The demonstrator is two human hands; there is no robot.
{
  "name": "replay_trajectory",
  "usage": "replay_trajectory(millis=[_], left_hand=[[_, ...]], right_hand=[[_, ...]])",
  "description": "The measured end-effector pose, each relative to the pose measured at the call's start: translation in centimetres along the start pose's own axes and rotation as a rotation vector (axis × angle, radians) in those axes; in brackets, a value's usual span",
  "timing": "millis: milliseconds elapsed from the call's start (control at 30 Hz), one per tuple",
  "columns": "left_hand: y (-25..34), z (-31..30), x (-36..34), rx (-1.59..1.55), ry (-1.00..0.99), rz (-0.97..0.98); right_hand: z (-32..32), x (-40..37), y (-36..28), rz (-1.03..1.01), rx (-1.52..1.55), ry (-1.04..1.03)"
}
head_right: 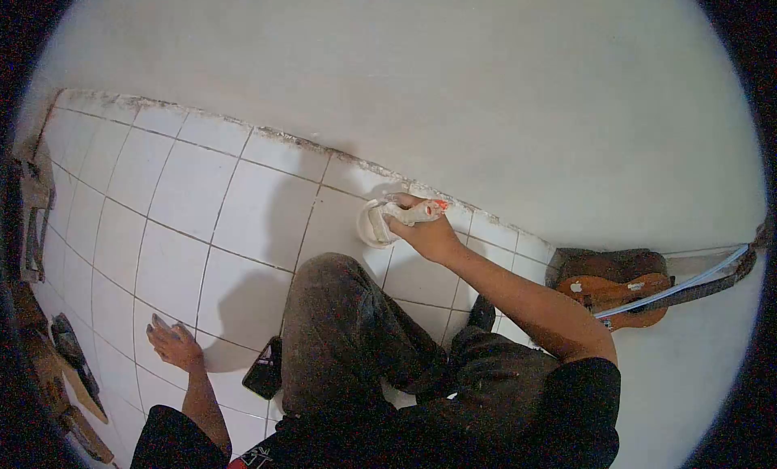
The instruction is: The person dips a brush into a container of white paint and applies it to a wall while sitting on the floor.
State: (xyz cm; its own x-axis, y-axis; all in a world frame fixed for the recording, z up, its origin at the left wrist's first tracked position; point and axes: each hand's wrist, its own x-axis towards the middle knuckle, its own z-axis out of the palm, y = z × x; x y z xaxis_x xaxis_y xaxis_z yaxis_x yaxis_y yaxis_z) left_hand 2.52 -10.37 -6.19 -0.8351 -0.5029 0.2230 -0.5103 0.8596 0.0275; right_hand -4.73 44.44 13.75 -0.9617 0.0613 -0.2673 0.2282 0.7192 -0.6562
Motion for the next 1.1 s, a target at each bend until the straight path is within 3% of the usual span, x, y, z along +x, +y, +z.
replay_trajectory(millis=[300,367,500,600,700,767,867,933,967,1033,1100], left_hand=[[0.2,-0.3,0.0,0.0,-0.012,-0.001],[0.2,-0.3,0.0,-0.027,0.0,-0.001],[0.2,-0.2,-0.1,-0.025,-0.012,-0.015],[0.2,-0.3,0.0,0.007,-0.02,-0.018],[-0.1,-0.2,-0.2,0.02,0.001,0.008],[-0.5,0.5,-0.3,-0.011,0.045,0.047],[-0.6,0.2,-0.2,-0.03,0.038,0.059],[-0.1,-0.3,0.0,-0.003,0.009,0.028],[0.1,-0.4,0.1,0.029,-0.018,-0.003],[-0.2,-0.3,0.1,0.054,-0.029,0.027],[-0.2,-0.2,0.1,0.034,-0.028,0.016]], right_hand=[[-0.3,-0.6,0.2,-0.005,0.068,-0.005],[-0.6,-0.9,-0.2,0.116,0.06,0.011],[-1.4,-1.2,0.4,0.164,0.105,0.047],[-2.4,-1.6,0.1,0.24,0.438,0.096],[-3.9,-1.7,0.0,0.242,0.382,0.158],[-5.3,-1.7,-1.6,0.125,0.452,0.21],[-8.3,-2.0,-5.1,-0.007,0.19,0.198],[-9.4,-2.1,-6.0,-0.369,-0.23,0.316],[-9.8,-2.0,-6.5,-0.369,-0.233,0.317],[-10.6,-2.1,-7.6,-0.656,-0.496,0.466],[-11.1,-2.5,-8.7,-0.639,-0.598,0.509]])
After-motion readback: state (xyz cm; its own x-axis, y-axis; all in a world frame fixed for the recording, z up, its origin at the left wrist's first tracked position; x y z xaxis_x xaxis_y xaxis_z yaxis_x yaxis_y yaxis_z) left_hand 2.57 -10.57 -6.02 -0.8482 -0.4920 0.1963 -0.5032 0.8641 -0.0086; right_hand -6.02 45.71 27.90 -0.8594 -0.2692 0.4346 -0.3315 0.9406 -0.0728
